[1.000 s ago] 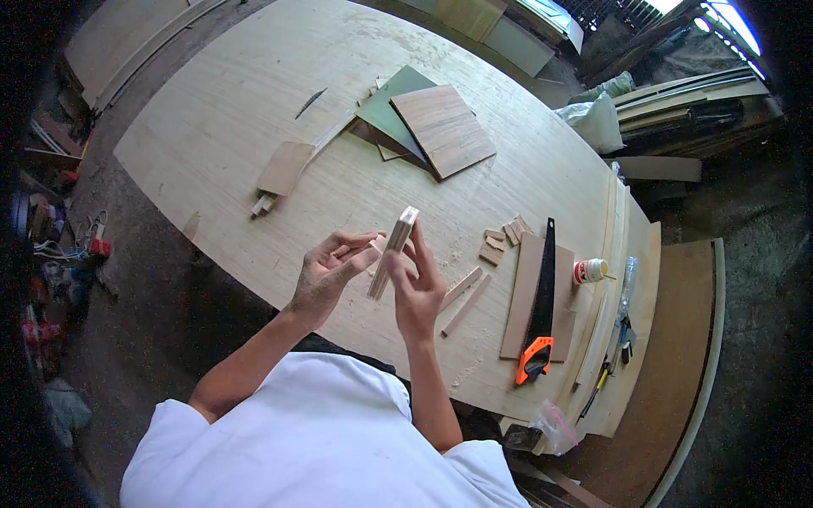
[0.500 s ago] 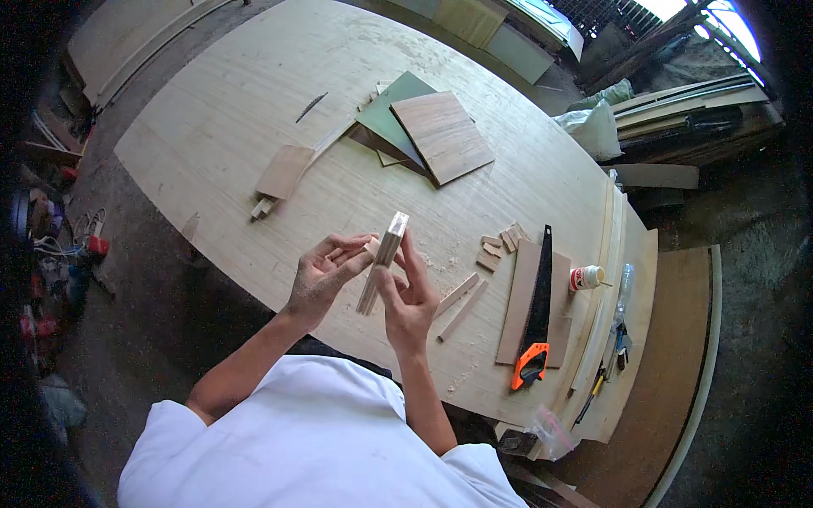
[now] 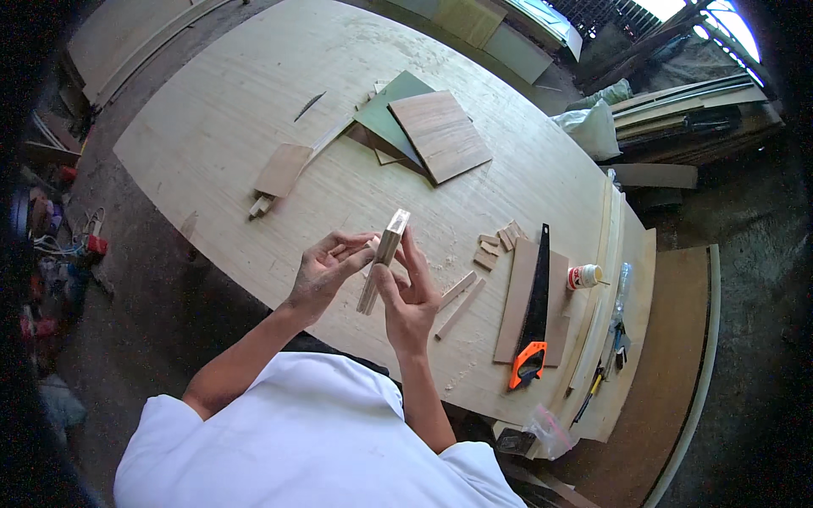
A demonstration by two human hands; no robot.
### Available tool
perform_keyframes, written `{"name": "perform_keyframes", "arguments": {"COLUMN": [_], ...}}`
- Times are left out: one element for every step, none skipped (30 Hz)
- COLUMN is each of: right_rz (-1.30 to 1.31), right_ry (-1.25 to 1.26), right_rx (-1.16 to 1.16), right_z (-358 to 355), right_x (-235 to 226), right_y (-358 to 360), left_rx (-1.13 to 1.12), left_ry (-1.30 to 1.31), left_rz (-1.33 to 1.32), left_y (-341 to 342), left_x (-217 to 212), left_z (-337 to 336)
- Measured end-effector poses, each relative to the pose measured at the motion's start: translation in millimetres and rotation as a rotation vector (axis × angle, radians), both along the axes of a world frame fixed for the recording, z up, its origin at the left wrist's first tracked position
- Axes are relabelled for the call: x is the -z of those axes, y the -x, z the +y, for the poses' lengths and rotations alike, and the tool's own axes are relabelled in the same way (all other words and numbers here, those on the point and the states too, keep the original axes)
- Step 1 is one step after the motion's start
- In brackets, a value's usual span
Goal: Fitting together small wooden pieces and blocks on a workbench to check their alignment.
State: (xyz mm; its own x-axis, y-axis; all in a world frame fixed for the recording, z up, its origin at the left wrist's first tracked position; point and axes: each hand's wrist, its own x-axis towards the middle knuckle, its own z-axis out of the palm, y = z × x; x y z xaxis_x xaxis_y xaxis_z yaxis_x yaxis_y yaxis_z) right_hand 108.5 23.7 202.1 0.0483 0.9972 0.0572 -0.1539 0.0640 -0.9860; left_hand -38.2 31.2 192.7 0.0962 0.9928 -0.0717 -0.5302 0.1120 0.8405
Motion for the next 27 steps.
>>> {"name": "perform_keyframes", "arguments": {"right_rz": [-0.010, -0.019, -0.019, 0.031, 0.079, 0.048, 0.046, 0.024, 0.002, -0.016, -0.018, 0.012, 0.040, 0.033, 0.042, 0.012, -0.029, -0.029, -0.030, -0.010, 0.011, -0.006, -0.005, -0.001, 0.002, -0.005, -0.004], "right_ry": [-0.010, -0.023, -0.022, 0.078, 0.177, 0.134, 0.131, 0.008, -0.115, -0.082, -0.083, 0.032, 0.148, 0.068, 0.076, -0.045, -0.175, -0.099, -0.099, 0.015, 0.130, 0.063, 0.065, -0.024, -0.112, -0.062, -0.060], "right_rx": [0.001, 0.009, 0.013, 0.000, -0.025, -0.021, -0.028, -0.021, -0.014, -0.021, -0.016, -0.024, -0.033, -0.029, -0.033, -0.031, -0.025, -0.026, -0.023, -0.028, -0.032, -0.031, -0.041, -0.048, -0.054, -0.055, -0.051], "right_z": [-1, -1, 3, 9, 16, 11, 7, 2, -1, 2, 6, 13, 17, 13, 7, 2, -2, -1, 4, 15, 20, 14, 12, 4, -2, 1, 4], "right_x": [-2, -3, 2, 13, 13, 10, 7, -1, -4, 0, 6, 12, 15, 9, 1, -8, -13, -5, 2, 5, 7, 6, 0, -9, -13, -10, -3], "right_y": [0, -2, -5, -11, -10, -10, -7, 0, 3, 0, -4, -8, -9, -3, -1, 1, 5, 0, -4, -5, -5, -6, -1, 3, 5, 3, -2], "left_rx": [0.011, 0.015, 0.019, 0.022, 0.015, 0.022, 0.030, 0.030, 0.013, -0.005, 0.000, -0.001, -0.002, -0.018, -0.003, 0.012, 0.014, 0.019, 0.025, 0.021, 0.031, 0.041, 0.031, 0.036, 0.040, 0.045, 0.029], "left_ry": [0.006, 0.006, -0.026, -0.060, -0.062, -0.049, -0.036, -0.036, -0.015, 0.005, 0.003, -0.044, -0.092, -0.096, -0.042, 0.012, 0.011, -0.022, -0.054, -0.057, -0.039, -0.020, -0.017, 0.003, 0.023, 0.018, -0.024], "left_rz": [0.009, 0.009, 0.038, 0.066, 0.065, 0.047, 0.028, 0.028, 0.018, 0.008, 0.007, 0.019, 0.030, 0.027, 0.041, 0.054, 0.051, 0.037, 0.023, 0.023, 0.042, 0.062, 0.064, 0.065, 0.067, 0.068, 0.052], "left_y": [1, 1, 2, 2, 3, 2, 3, 2, 2, 2, 3, 4, 5, 9, 6, 3, 5, 7, 9, 9, 9, 9, 10, 11, 12, 11, 10], "left_x": [-2, -5, -9, -11, -7, 0, 4, 3, 1, -1, -4, -6, -6, -5, -2, -1, -2, -5, -7, -7, -7, -7, -6, -8, -9, -11, -11], "left_z": [0, -1, -2, -3, -2, 0, 2, 2, 1, 1, -1, -2, -3, 1, 4, 5, 4, 2, 1, 1, 1, 2, 4, 4, 2, 3, 1]}}
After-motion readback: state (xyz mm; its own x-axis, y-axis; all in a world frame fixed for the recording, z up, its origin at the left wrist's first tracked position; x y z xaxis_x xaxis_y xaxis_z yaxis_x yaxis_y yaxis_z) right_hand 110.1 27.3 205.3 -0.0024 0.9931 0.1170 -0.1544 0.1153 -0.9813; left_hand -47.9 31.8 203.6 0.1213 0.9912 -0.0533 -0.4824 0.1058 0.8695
